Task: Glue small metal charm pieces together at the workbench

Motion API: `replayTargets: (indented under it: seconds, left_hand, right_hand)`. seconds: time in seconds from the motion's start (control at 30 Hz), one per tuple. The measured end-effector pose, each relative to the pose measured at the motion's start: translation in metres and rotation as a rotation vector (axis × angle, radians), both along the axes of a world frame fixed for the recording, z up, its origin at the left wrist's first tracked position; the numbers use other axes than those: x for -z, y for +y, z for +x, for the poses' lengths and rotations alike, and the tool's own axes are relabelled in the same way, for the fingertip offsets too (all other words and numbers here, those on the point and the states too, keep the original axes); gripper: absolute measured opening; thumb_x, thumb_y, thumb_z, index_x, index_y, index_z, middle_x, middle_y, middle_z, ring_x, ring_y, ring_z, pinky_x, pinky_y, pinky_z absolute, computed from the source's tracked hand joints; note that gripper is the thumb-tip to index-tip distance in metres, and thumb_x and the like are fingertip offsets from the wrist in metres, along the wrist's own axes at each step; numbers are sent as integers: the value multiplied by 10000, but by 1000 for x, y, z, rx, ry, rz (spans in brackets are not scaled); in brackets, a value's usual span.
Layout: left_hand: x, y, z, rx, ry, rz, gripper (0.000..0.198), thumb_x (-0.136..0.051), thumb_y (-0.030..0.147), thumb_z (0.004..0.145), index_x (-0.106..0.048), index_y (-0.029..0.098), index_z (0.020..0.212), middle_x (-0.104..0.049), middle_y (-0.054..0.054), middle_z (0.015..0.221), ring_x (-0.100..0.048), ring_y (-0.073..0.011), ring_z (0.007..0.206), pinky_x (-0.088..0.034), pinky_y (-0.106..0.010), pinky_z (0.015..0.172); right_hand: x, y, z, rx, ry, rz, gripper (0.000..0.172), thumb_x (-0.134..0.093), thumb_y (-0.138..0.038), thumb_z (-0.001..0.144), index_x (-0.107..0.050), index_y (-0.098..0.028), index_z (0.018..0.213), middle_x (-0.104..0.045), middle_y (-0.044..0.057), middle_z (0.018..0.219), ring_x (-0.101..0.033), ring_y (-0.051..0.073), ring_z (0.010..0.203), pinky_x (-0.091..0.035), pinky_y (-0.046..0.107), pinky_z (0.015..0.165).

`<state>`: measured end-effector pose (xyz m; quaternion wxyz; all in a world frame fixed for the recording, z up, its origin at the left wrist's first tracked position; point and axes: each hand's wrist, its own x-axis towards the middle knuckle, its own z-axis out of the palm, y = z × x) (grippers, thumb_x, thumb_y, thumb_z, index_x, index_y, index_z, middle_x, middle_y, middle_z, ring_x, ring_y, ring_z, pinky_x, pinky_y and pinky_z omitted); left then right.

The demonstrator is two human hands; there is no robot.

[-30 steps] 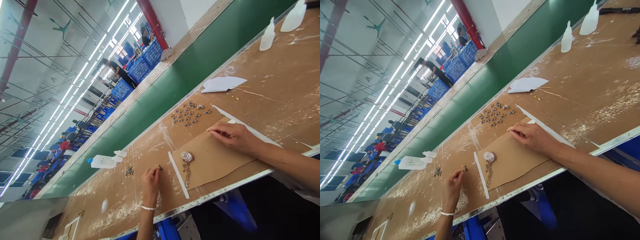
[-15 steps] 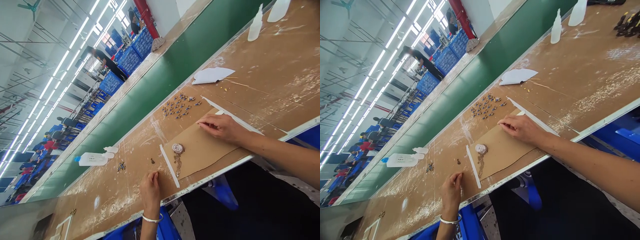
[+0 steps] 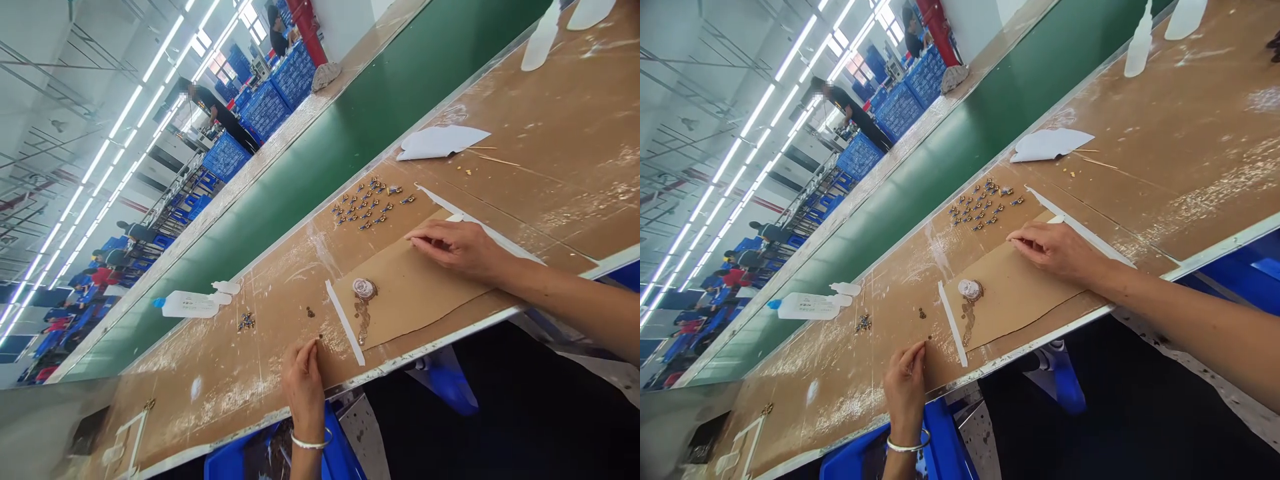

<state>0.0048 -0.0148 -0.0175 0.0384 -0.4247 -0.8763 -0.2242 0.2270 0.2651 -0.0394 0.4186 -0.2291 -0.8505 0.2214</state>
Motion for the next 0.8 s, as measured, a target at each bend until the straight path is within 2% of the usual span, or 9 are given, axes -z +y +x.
replayTargets:
  seconds: [0.07,0.13,0.27,0.37,0.47,0.57,0.63,0.8]
  left_hand:
    - [3,-6,-10,-72,3,11,297,-466,383,825,-703,211,871,-664,-63,846,-614,-191,794,-468,-314,743]
    - [2,-13,-32,-194,20,14,283,-481,378,816,-697,216,901,-673,-64,915,-620,-199,852,-462,-318,781]
    - [-14,-28,-103,-449,89,-23,271,-446,299,852,-670,173,940,-673,-99,965,-616,-227,922,-457,-354,808]
    - [-26,-34,-154,-548,91,-129,229,-474,274,875,-630,146,984,-654,-90,981,-607,-200,924,-461,-387,833]
    - [-30,-30,-188,-513,63,-245,261,-526,319,864,-583,147,1053,-613,-71,1055,-592,-181,937,-474,-411,839]
    - [-27,-22,-205,-397,35,-341,277,-533,315,861,-566,155,1086,-577,-78,1129,-569,-192,992,-474,-418,853]
    - [-27,-19,-209,-361,21,-397,265,-534,310,861,-569,154,1072,-578,-76,1118,-568,-190,986,-478,-413,846]
    - [-33,-24,-203,-380,-6,-484,256,-538,315,857,-572,146,1047,-586,-70,1079,-574,-185,953,-484,-403,822]
  right_hand:
    - [-1,-1,0,0,-3,-3,175,-470,-223,872,-627,-155,911,-656,38,796,-528,75,587,-411,191,528]
    - [-1,-2,0,8,-12,1,173,-475,-230,871,-629,-164,912,-660,34,807,-536,74,588,-415,192,529]
    - [2,-3,-1,38,-19,14,160,-488,-247,865,-631,-184,899,-667,20,822,-557,74,598,-421,191,519]
    - [4,-2,-2,51,-4,27,159,-492,-263,858,-630,-192,893,-667,9,802,-555,73,576,-426,193,503]
    - [3,-2,-4,68,1,46,166,-481,-275,860,-629,-201,875,-671,7,796,-558,76,563,-428,198,492]
    - [0,-3,-4,70,5,67,184,-462,-284,866,-629,-209,852,-674,8,777,-548,75,530,-420,202,468]
    - [-1,-3,-4,74,7,73,186,-456,-281,865,-628,-215,842,-675,2,767,-550,75,523,-421,202,466]
    - [3,-1,-5,81,8,49,176,-460,-289,860,-626,-230,859,-677,-12,780,-569,79,549,-432,205,480]
